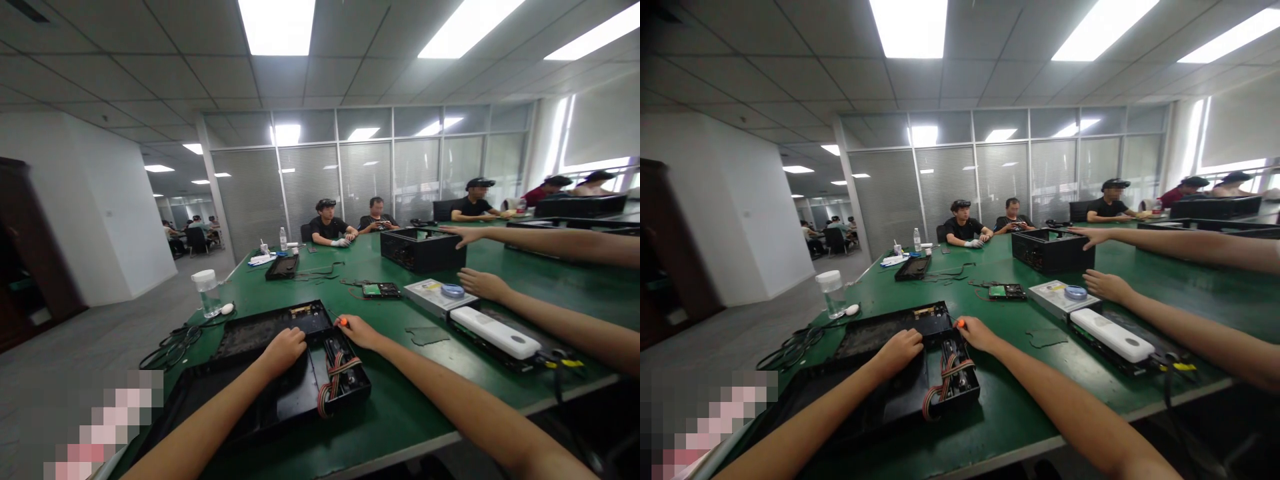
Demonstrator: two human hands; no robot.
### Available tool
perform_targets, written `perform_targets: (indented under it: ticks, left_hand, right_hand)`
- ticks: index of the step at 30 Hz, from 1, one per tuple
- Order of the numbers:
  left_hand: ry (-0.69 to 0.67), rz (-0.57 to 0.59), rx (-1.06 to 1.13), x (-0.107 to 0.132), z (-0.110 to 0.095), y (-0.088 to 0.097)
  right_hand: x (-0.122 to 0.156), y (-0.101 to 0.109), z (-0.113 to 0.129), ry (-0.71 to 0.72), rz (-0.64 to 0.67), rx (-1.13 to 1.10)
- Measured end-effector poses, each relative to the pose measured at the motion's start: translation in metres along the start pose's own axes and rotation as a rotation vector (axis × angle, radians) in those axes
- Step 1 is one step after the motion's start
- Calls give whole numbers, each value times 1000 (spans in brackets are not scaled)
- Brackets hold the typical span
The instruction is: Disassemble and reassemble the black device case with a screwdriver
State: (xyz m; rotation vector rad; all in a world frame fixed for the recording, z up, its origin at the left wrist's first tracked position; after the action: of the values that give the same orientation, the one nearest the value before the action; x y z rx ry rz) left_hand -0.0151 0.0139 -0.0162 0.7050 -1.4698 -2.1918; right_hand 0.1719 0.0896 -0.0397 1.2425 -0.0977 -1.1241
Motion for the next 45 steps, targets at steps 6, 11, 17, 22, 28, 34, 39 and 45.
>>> perform_targets:
  ticks: [6, 11, 17, 22, 28, 34, 39, 45]
  left_hand:
    - [17, 3, -7, -1, 1, 2]
    - [4, 12, 173, 6, 3, 6]
    - [-18, 3, 461, 13, 8, 11]
    - [-49, 10, 450, 15, 8, 7]
    - [-33, 32, 337, 13, 4, 14]
    - [-72, -35, 359, -25, -1, 49]
    - [-37, -77, 411, -51, -6, 25]
    - [109, -235, 545, -45, -6, -11]
  right_hand:
    - [0, 3, 1, -10, 2, -12]
    - [1, 4, 0, 12, 26, -15]
    - [2, 2, -2, -11, 30, -12]
    - [4, 6, 3, 23, 28, -13]
    - [5, 5, 2, 2, 30, -38]
    - [4, -2, 5, -28, -68, 33]
    - [6, 0, 8, -23, -78, 73]
    - [8, 8, 8, -17, -107, 41]
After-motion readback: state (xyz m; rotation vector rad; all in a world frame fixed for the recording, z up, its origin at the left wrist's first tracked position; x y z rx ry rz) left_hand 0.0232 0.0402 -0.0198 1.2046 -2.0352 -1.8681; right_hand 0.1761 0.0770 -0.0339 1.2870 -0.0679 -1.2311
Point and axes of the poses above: each hand's wrist, its own x-axis away from the middle knuckle, its own y-axis out of the back of the hand, z = x × y, the point moved 5 cm from there along -x, towards the middle knuckle, and after that the axes turned 10 degrees about x, right-handed, at the moved point
